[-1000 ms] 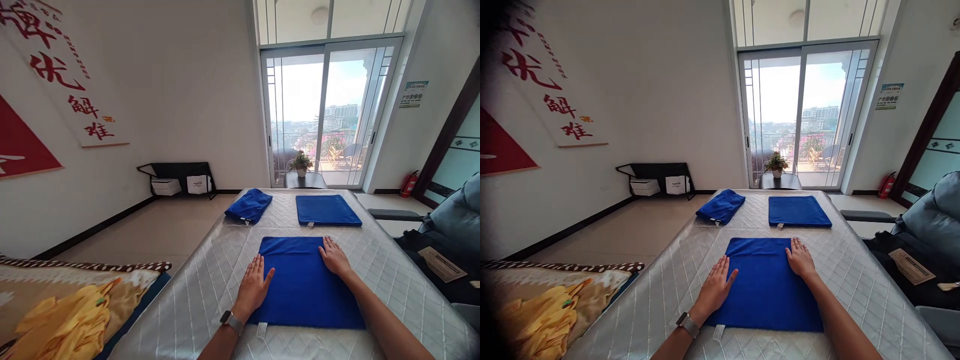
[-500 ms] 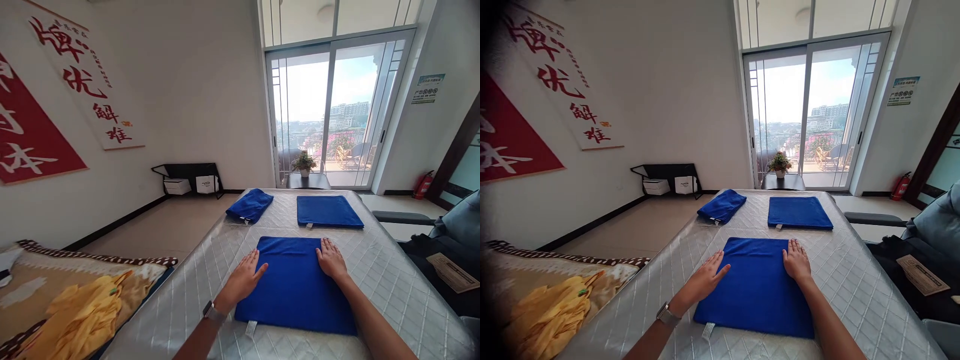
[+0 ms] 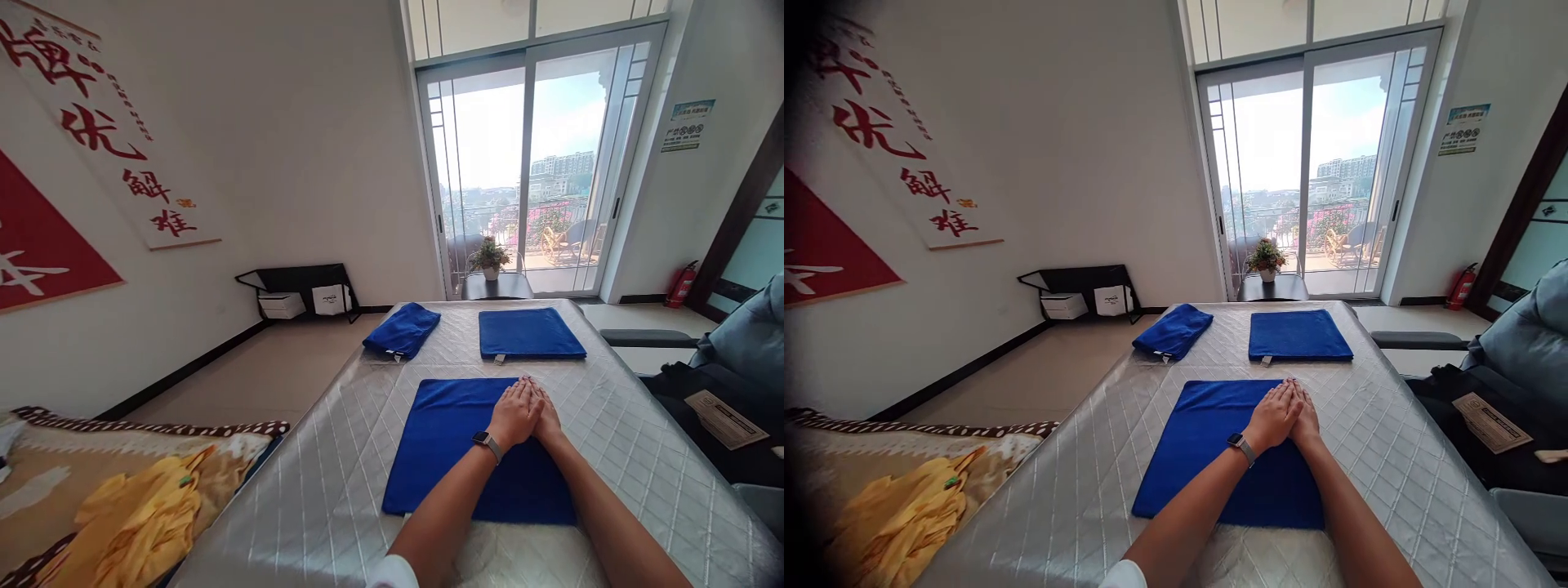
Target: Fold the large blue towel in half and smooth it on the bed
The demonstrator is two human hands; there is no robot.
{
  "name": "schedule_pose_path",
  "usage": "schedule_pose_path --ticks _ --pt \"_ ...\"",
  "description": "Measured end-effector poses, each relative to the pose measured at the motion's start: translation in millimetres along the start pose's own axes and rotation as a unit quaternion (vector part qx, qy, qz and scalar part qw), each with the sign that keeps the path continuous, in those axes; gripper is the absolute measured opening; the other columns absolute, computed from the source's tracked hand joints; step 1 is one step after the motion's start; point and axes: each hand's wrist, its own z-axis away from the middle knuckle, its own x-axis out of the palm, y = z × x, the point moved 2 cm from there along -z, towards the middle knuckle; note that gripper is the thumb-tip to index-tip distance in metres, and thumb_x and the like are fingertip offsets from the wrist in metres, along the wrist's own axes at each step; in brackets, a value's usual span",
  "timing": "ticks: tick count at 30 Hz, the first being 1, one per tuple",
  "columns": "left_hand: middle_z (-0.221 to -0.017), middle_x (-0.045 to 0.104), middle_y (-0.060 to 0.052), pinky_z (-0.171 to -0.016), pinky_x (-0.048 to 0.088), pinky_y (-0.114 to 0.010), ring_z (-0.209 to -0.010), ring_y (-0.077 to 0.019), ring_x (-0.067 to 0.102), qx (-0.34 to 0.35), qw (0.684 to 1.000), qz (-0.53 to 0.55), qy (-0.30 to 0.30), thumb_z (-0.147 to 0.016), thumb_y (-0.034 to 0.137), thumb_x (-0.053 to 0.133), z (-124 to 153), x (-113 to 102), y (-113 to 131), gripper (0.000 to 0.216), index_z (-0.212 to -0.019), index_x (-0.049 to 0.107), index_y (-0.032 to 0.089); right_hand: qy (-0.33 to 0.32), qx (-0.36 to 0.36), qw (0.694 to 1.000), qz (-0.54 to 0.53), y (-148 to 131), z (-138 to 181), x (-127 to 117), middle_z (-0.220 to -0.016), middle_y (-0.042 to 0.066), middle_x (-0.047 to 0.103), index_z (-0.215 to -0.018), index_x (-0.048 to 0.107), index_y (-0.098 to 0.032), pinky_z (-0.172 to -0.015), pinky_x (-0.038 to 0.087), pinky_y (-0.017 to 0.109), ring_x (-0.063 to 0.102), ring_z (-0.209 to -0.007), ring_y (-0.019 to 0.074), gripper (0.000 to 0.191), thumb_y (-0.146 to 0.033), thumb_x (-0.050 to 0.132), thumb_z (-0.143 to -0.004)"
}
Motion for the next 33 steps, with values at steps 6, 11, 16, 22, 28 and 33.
schedule_pose_path --ticks 6,11,16,22,28,33 --pt "-0.155 0.04 -0.015 -0.119 0.027 -0.047 -0.147 -0.0245 0.03 -0.032 0.999 -0.019 -0.027 -0.102 0.055 0.015 1.1 9.0 -29.0 0.068 -0.153 0.032 0.013 -0.001 0.026 0.999 -0.022 -4.6 -5.8 2.8 -0.164 0.009 0.019 -0.156 0.023 -0.008 -0.122 0.013 0.038 0.014 -0.151 0.0212 0.063 -0.032 0.026 -0.098" --pt "-0.16 0.032 -0.011 -0.122 0.02 -0.043 -0.15 -0.0232 0.02 -0.058 0.996 -0.035 -0.057 -0.101 0.056 0.008 6.9 5.7 -48.0 0.072 -0.154 0.031 0.012 -0.003 0.039 0.998 -0.045 -7.5 -8.1 -1.1 -0.163 0.011 0.021 -0.156 0.023 -0.006 -0.122 0.012 0.038 0.012 -0.151 0.021 0.066 -0.042 0.021 -0.1" --pt "-0.159 0.032 -0.013 -0.122 0.022 -0.043 -0.15 -0.0251 0.022 -0.096 0.993 -0.057 -0.042 -0.099 0.063 0.006 18.9 -4.9 -74.5 0.08 -0.153 0.033 0.01 -0.016 0.051 0.997 -0.054 -9.2 -8.3 -5.4 -0.163 0.012 0.021 -0.156 0.022 -0.005 -0.121 0.01 0.039 0.012 -0.151 0.0209 0.066 -0.041 0.02 -0.1" --pt "-0.157 0.036 -0.015 -0.12 0.024 -0.044 -0.149 -0.0266 0.024 -0.132 0.987 -0.091 -0.025 -0.098 0.065 0.007 43.5 -24.0 -120.4 0.082 -0.151 0.037 0.009 -0.017 0.055 0.996 -0.062 -10.0 -7.6 -8.9 -0.164 0.011 0.019 -0.157 0.02 -0.006 -0.121 0.008 0.038 0.01 -0.151 0.0205 0.067 -0.043 0.02 -0.1" --pt "-0.156 0.039 -0.014 -0.12 0.024 -0.045 -0.148 -0.0265 0.028 -0.169 0.979 -0.111 -0.028 -0.098 0.066 0.009 70.4 -47.7 -170.6 0.081 -0.151 0.037 0.012 -0.017 0.057 0.996 -0.062 -10.3 -7.5 -8.2 -0.163 0.012 0.02 -0.156 0.022 -0.006 -0.122 0.008 0.038 0.011 -0.151 0.0205 0.067 -0.042 0.02 -0.1" --pt "-0.157 0.037 -0.016 -0.12 0.023 -0.044 -0.147 -0.0265 0.028 -0.201 0.974 -0.106 -0.027 -0.097 0.068 0.008 85.8 -60.3 -197.0 0.084 -0.15 0.037 0.01 -0.015 0.058 0.997 -0.056 -9.9 -8.6 -5.4 -0.163 0.011 0.021 -0.156 0.022 -0.007 -0.122 0.01 0.038 0.013 -0.151 0.0206 0.067 -0.043 0.019 -0.1"
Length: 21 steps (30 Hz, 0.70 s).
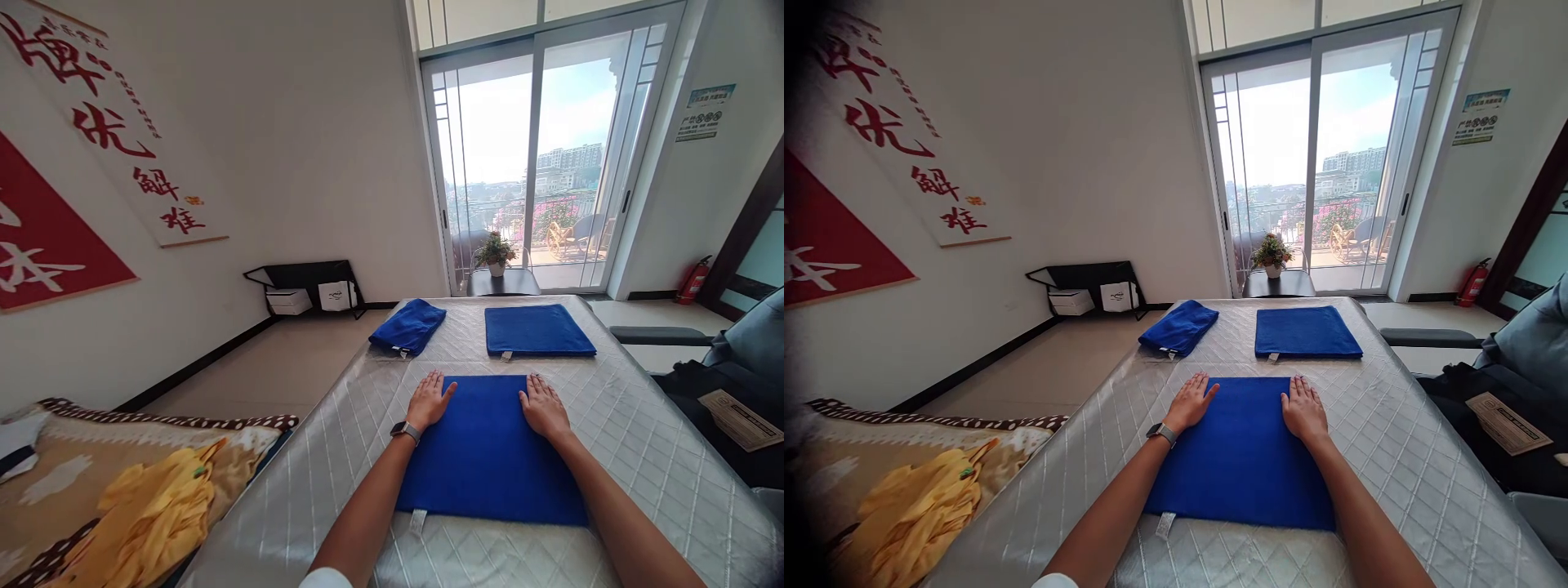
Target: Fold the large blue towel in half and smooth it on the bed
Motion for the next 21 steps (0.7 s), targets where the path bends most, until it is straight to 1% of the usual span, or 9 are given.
schedule_pose_path --ticks 4,11,15,17,19,21 --pt "-0.157 0.036 -0.015 -0.12 0.023 -0.043 -0.148 -0.0261 0.027 -0.007 1.0 0.001 -0.001 -0.098 0.067 0.007 0.0 0.7 -7.9 0.083 -0.15 0.037 0.01 0.002 -0.001 1.0 -0.002 0.4 -0.6 0.7 -0.163 0.012 0.021 -0.156 0.021 -0.007 -0.122 0.009 0.039 0.012 -0.151 0.0208 0.067 -0.043 0.02 -0.1" --pt "-0.158 0.035 -0.014 -0.12 0.023 -0.043 -0.149 -0.0265 0.025 -0.01 1.0 0.006 -0.009 -0.097 0.069 0.007 -0.3 1.3 -7.2 0.084 -0.151 0.036 0.011 0.002 0.022 1.0 -0.017 0.2 -1.3 0.2 -0.164 0.013 0.019 -0.156 0.02 -0.005 -0.121 0.008 0.038 0.012 -0.151 0.0217 0.07 -0.045 0.022 -0.1" --pt "-0.158 0.035 -0.015 -0.12 0.022 -0.042 -0.148 -0.0263 0.026 -0.002 1.0 -0.002 -0.02 -0.097 0.068 0.007 -0.4 -1.2 -7.8 0.085 -0.151 0.036 0.009 0.001 0.03 0.999 -0.017 -0.5 0.2 -1.8 -0.163 0.013 0.019 -0.156 0.019 -0.004 -0.121 0.008 0.037 0.013 -0.151 0.0218 0.071 -0.047 0.021 -0.1" --pt "-0.157 0.037 -0.015 -0.12 0.023 -0.043 -0.147 -0.027 0.028 -0.002 1.0 -0.012 -0.025 -0.098 0.067 0.008 -1.8 -4.1 -7.3 0.082 -0.15 0.037 0.01 0.002 0.031 0.999 -0.019 -0.8 1.1 -2.6 -0.163 0.014 0.019 -0.156 0.02 -0.004 -0.121 0.008 0.037 0.013 -0.151 0.0218 0.072 -0.048 0.021 -0.1" --pt "-0.155 0.041 -0.015 -0.119 0.023 -0.044 -0.146 -0.0287 0.03 -0.011 0.999 -0.025 -0.017 -0.098 0.065 0.012 -4.1 -9.1 -2.2 0.079 -0.149 0.039 0.011 0.006 0.033 0.999 -0.022 -1.1 1.6 -3.2 -0.163 0.014 0.019 -0.156 0.019 -0.003 -0.121 0.008 0.038 0.013 -0.151 0.0219 0.072 -0.048 0.021 -0.099" --pt "-0.152 0.045 -0.016 -0.119 0.024 -0.046 -0.145 -0.0303 0.033 -0.017 0.999 -0.03 0.008 -0.1 0.062 0.016 -6.3 -15.6 12.9 0.074 -0.146 0.043 0.01 0.009 0.033 0.999 -0.023 -1.7 1.5 -3.6 -0.163 0.015 0.019 -0.156 0.02 -0.003 -0.121 0.009 0.038 0.014 -0.151 0.0222 0.072 -0.047 0.022 -0.099"
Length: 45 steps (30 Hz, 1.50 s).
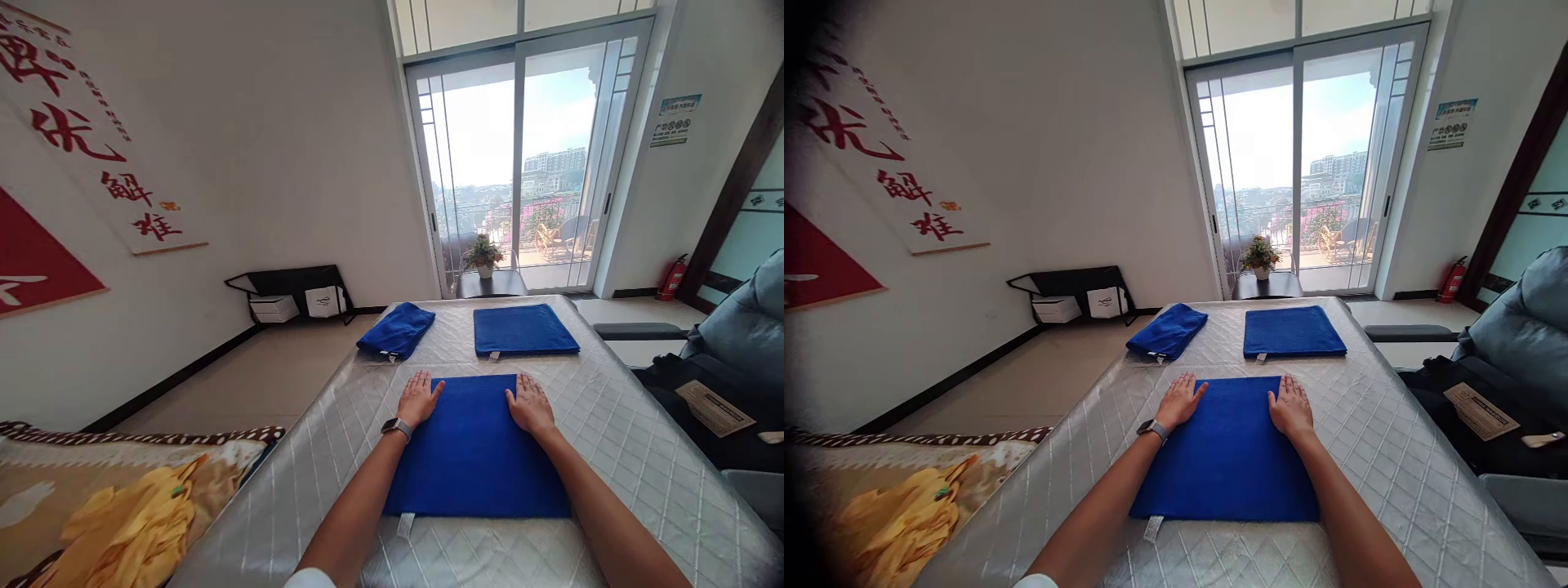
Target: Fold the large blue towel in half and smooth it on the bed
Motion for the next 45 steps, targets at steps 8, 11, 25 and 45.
schedule_pose_path --ticks 8,11,25,45 --pt "-0.131 0.063 -0.008 -0.107 0.044 -0.037 -0.122 -0.0226 0.056 0.233 0.96 0.14 0.063 -0.102 0.046 0.034 4.7 -2.3 170.0 0.045 -0.134 0.057 0.023 0.016 -0.025 0.999 0.027 7.3 1.2 6.3 -0.163 0.014 0.022 -0.155 0.024 -0.005 -0.121 0.013 0.039 0.015 -0.151 0.0225 0.068 -0.038 0.029 -0.097" --pt "-0.132 0.063 -0.01 -0.11 0.041 -0.038 -0.124 -0.0219 0.055 0.251 0.949 0.175 0.07 -0.103 0.042 0.034 0.7 8.3 214.0 0.044 -0.136 0.056 0.022 0.024 -0.06 0.996 0.059 13.2 3.7 10.9 -0.163 0.011 0.023 -0.156 0.024 -0.009 -0.122 0.013 0.036 0.014 -0.151 0.0205 0.068 -0.027 0.035 -0.092" --pt "-0.153 0.045 -0.012 -0.12 0.026 -0.042 -0.145 -0.0225 0.034 0.173 0.978 0.116 0.01 -0.102 0.056 0.014 -1.1 29.4 174.1 0.068 -0.146 0.045 0.015 0.005 -0.02 0.999 0.028 5.5 -2.9 5.6 -0.162 0.016 0.021 -0.155 0.022 -0.002 -0.121 0.014 0.039 0.013 -0.151 0.023 0.069 -0.042 0.023 -0.098" --pt "-0.157 0.037 -0.014 -0.121 0.021 -0.045 -0.148 -0.0266 0.025 0.027 0.999 0.047 -0.004 -0.098 0.068 0.011 15.9 12.9 18.3 0.082 -0.151 0.037 0.011 -0.008 0.0 1.0 0.02 0.5 -1.0 -0.8 -0.163 0.014 0.019 -0.155 0.022 -0.002 -0.121 0.007 0.038 0.012 -0.151 0.022 0.071 -0.045 0.021 -0.099"
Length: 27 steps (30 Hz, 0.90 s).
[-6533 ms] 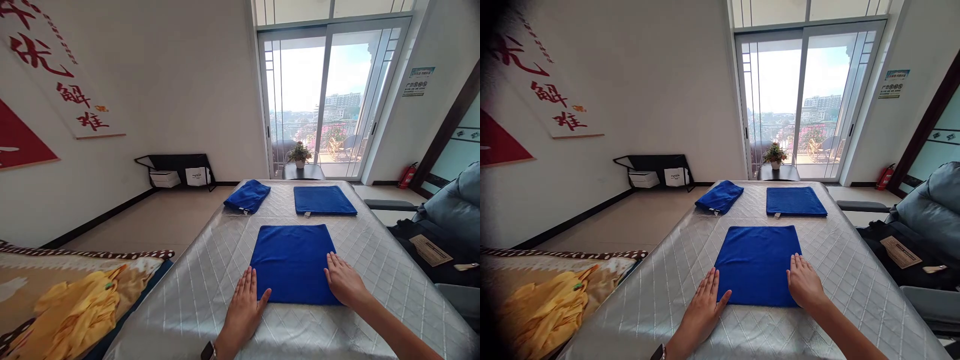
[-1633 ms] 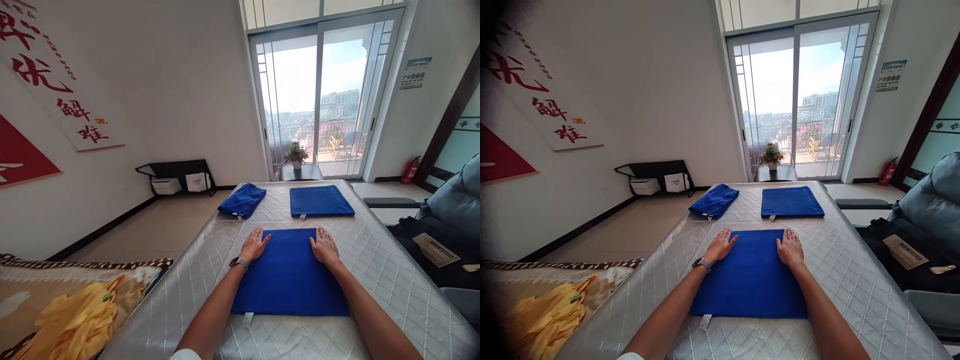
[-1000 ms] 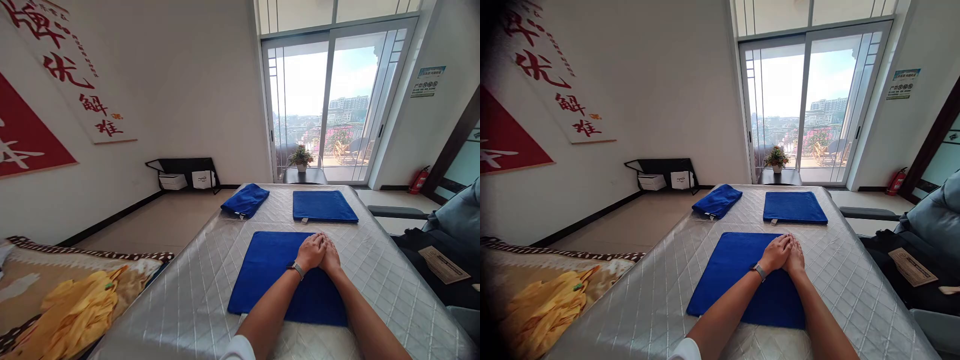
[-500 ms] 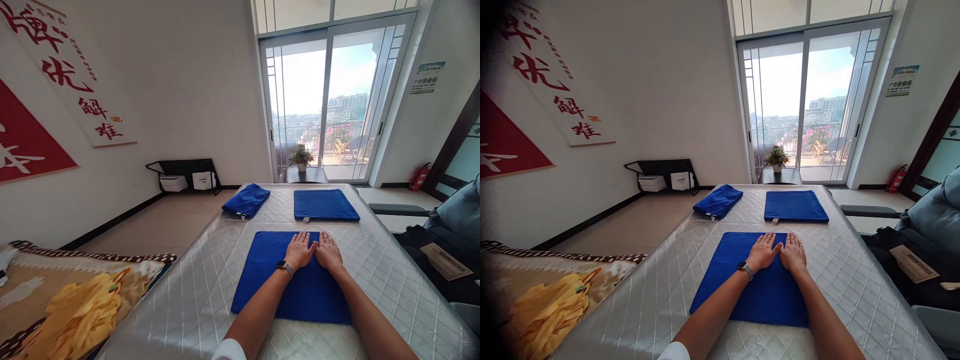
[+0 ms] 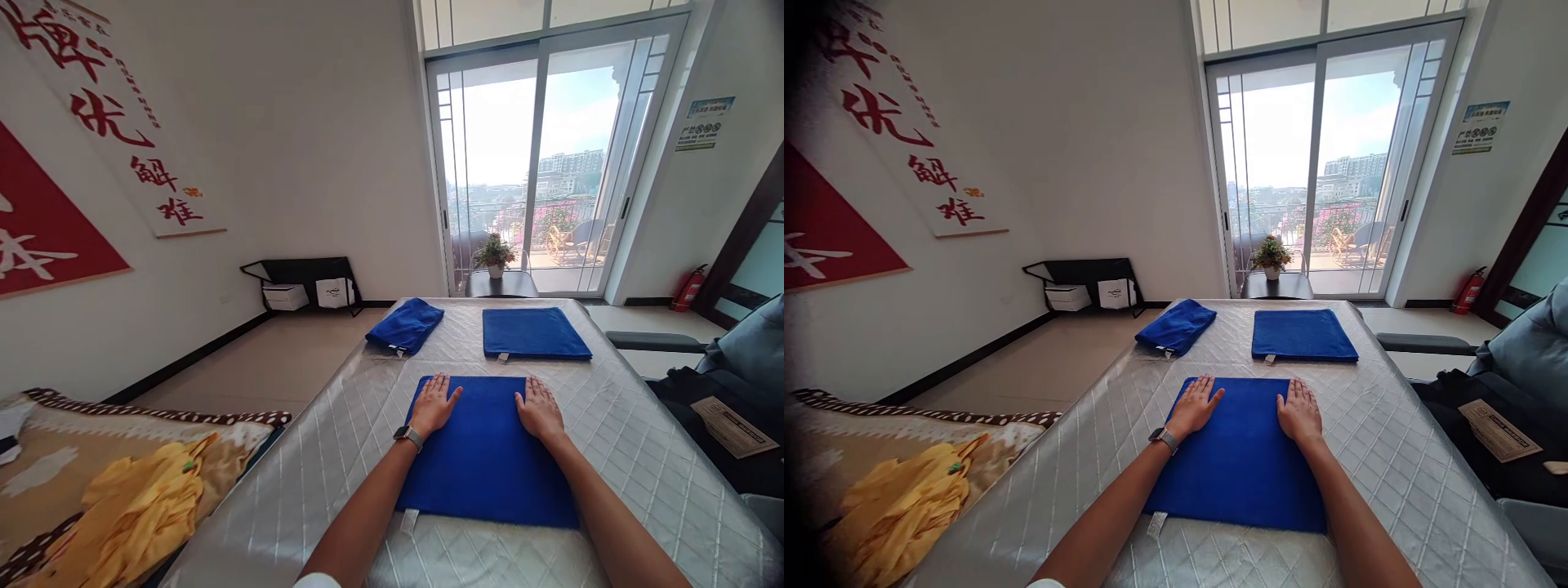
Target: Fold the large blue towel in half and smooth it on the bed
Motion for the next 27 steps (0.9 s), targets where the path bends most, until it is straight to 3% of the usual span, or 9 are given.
schedule_pose_path --ticks 6,17,23,27 --pt "-0.157 0.035 -0.016 -0.121 0.022 -0.041 -0.148 -0.0263 0.027 -0.054 0.999 0.004 0.001 -0.097 0.069 0.009 3.4 -5.8 -36.5 0.086 -0.151 0.037 0.008 -0.011 0.006 1.0 0.001 0.8 -1.2 0.3 -0.164 0.013 0.018 -0.156 0.019 -0.003 -0.121 0.005 0.038 0.011 -0.151 0.0215 0.071 -0.046 0.02 -0.099" --pt "-0.157 0.037 -0.014 -0.121 0.02 -0.043 -0.147 -0.0261 0.029 -0.025 0.999 0.038 0.017 -0.099 0.064 0.015 4.9 -0.5 -59.2 0.077 -0.151 0.037 0.012 -0.027 0.007 0.999 0.034 2.8 -2.8 0.8 -0.164 0.011 0.017 -0.157 0.016 -0.006 -0.122 0.006 0.04 0.011 -0.151 0.0209 0.07 -0.045 0.016 -0.099" --pt "-0.155 0.041 -0.012 -0.122 0.017 -0.041 -0.145 -0.0242 0.033 -0.052 0.984 0.164 0.04 -0.098 0.062 0.031 4.9 -5.6 -69.1 0.069 -0.145 0.046 0.013 -0.026 0.01 0.999 0.039 3.5 -2.4 -0.3 -0.164 0.01 0.017 -0.158 0.015 -0.008 -0.122 0.006 0.042 0.011 -0.151 0.021 0.068 -0.044 0.017 -0.1" --pt "-0.145 0.054 -0.008 -0.117 0.029 -0.036 -0.138 -0.0203 0.045 -0.081 0.957 0.269 0.078 -0.101 0.052 0.029 2.8 -12.0 -76.6 0.056 -0.136 0.056 0.018 -0.026 0.01 0.999 0.039 3.8 -1.5 -1.0 -0.164 0.009 0.017 -0.158 0.014 -0.009 -0.122 0.006 0.042 0.011 -0.151 0.0204 0.068 -0.045 0.017 -0.1"
